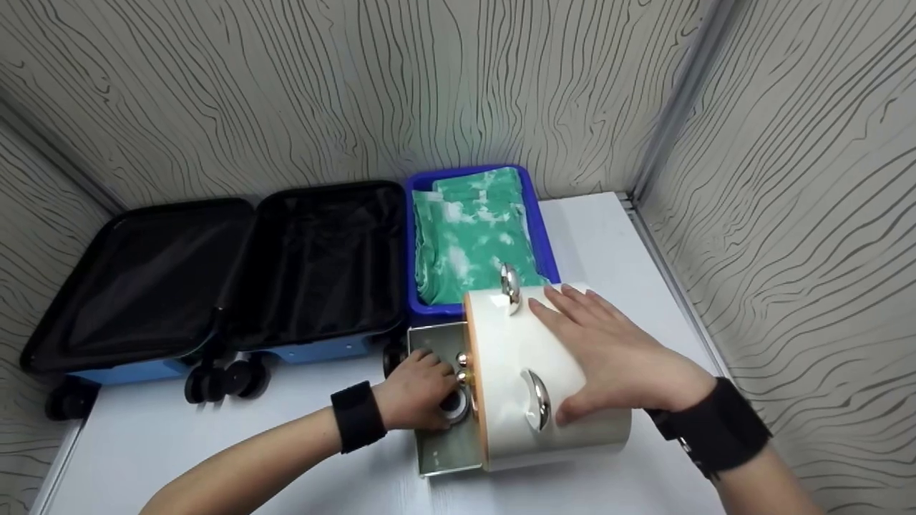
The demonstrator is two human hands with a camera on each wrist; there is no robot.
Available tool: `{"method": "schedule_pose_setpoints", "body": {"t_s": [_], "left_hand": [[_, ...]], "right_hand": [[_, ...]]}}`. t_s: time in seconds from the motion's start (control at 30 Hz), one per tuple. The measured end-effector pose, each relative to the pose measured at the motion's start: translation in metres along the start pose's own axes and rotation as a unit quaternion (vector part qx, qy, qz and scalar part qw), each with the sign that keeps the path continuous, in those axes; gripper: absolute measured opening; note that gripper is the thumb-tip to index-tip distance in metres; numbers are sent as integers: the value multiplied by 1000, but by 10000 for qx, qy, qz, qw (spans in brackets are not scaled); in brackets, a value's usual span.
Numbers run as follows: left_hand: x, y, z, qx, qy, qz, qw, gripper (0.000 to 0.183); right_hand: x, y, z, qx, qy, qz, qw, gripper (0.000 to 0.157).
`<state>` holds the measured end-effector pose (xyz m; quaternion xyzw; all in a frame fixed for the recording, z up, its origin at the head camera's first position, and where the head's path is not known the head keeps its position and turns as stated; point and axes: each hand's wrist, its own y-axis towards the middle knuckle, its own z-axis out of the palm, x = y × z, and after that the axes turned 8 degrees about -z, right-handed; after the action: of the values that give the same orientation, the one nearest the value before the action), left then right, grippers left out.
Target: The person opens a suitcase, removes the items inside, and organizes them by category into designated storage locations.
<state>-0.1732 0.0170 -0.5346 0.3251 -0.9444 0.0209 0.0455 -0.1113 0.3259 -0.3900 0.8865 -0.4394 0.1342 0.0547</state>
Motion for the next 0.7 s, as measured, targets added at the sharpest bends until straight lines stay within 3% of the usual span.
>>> {"method": "schedule_pose_setpoints", "body": {"t_s": [0.2, 0.33, 0.47, 0.57, 0.7], "left_hand": [[7, -15, -7, -422, -1021, -349, 9933, 46], [21, -35, -21, -924, -1882, -894, 9737, 41], [34, -61, -23, -1348, -2286, -1440, 9533, 33], [37, -78, -12, -1161, -2454, -1825, 9450, 32], [35, -86, 7, -670, -2769, -2161, 9339, 33]], "right_hand": [[-1, 1, 1, -91, -87, -137, 9998, 134], [0, 1, 0, -83, -30, -66, 9999, 134], [1, 0, -1, 5, 71, 85, 9999, 135], [1, 0, -1, -1, 97, 101, 9999, 135], [1, 2, 1, -74, 83, 53, 9999, 135]]}}
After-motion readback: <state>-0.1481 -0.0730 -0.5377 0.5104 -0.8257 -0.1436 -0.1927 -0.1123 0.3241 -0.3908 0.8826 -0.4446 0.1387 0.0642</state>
